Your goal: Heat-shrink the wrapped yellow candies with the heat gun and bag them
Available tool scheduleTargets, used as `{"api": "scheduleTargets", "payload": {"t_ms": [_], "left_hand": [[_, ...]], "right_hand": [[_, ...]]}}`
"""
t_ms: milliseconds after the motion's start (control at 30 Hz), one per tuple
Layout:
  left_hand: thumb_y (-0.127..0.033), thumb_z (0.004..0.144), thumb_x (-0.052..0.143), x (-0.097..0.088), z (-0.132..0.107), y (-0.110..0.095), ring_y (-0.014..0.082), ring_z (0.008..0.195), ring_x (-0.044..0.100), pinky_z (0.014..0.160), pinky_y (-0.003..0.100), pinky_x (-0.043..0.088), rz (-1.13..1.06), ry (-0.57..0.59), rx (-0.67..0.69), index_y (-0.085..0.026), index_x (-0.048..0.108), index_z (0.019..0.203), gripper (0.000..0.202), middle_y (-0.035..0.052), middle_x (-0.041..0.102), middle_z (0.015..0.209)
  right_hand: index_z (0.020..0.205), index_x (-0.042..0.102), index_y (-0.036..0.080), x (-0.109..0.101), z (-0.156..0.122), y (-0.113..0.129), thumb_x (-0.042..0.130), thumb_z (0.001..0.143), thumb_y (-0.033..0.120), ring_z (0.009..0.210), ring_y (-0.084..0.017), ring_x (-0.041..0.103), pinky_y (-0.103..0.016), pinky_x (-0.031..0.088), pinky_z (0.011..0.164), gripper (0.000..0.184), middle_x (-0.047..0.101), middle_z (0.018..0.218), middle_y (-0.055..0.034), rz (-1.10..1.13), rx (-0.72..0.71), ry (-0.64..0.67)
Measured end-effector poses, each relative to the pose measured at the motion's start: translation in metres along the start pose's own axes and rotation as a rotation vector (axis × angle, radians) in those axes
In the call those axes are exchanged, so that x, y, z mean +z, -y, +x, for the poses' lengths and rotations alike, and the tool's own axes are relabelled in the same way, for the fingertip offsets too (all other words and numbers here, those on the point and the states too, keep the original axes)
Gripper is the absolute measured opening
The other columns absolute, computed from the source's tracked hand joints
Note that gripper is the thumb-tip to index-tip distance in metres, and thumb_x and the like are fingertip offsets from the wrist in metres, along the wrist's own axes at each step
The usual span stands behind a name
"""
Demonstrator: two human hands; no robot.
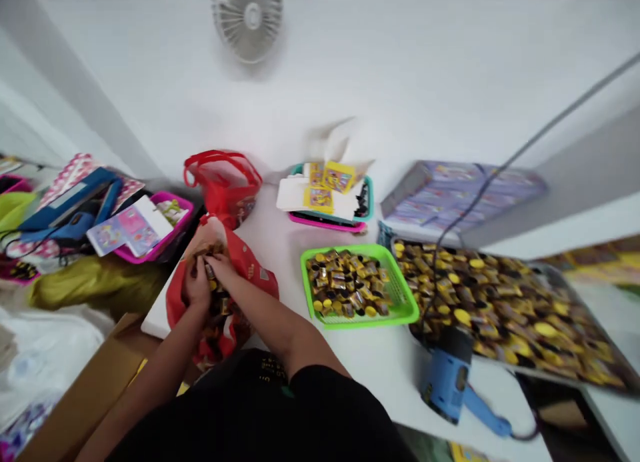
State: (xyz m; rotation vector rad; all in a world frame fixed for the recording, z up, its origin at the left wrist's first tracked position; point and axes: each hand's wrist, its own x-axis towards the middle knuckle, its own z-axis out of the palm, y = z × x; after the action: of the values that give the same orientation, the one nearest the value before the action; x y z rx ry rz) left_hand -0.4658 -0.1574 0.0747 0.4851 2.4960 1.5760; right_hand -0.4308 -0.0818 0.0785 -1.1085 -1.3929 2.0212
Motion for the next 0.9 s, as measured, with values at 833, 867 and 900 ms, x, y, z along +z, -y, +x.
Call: {"api": "scheduleTargets", "payload": {"t_ms": [833, 867, 900], "left_hand": [[-0.049, 0.098, 0.060, 0.185, -0.181, -0.098, 0.0306, 0.129, 0.058, 0.114, 0.054, 0.046, -0.010, 0.898, 0.708, -0.018, 0.066, 0.128, 0.044, 0.0182, 0.065, 0.132], [-0.049, 0.097, 0.061, 0.175, -0.173, -0.097, 0.0299, 0.128, 0.059, 0.111, 0.052, 0.049, -0.027, 0.890, 0.722, -0.019, 0.066, 0.129, 0.044, 0.0173, 0.065, 0.132], [-0.049, 0.096, 0.063, 0.160, -0.160, -0.098, 0.0279, 0.122, 0.062, 0.105, 0.048, 0.053, -0.058, 0.860, 0.735, -0.020, 0.066, 0.128, 0.043, 0.0156, 0.066, 0.130]], "right_hand": [[0.094, 0.074, 0.015, -0.336, -0.140, -0.003, 0.063, 0.076, 0.049, 0.113, -0.030, 0.065, -0.045, 0.046, 0.106, 0.041, 0.074, 0.108, -0.0159, -0.244, -0.110, -0.906], [0.093, 0.074, 0.015, -0.348, -0.142, -0.001, 0.066, 0.074, 0.046, 0.116, -0.032, 0.063, -0.047, 0.043, 0.108, 0.038, 0.073, 0.109, -0.0172, -0.284, -0.091, -0.925], [0.094, 0.073, 0.015, -0.358, -0.143, 0.002, 0.067, 0.074, 0.044, 0.119, -0.033, 0.061, -0.049, 0.041, 0.110, 0.036, 0.072, 0.111, -0.0182, -0.323, -0.071, -0.945]]}}
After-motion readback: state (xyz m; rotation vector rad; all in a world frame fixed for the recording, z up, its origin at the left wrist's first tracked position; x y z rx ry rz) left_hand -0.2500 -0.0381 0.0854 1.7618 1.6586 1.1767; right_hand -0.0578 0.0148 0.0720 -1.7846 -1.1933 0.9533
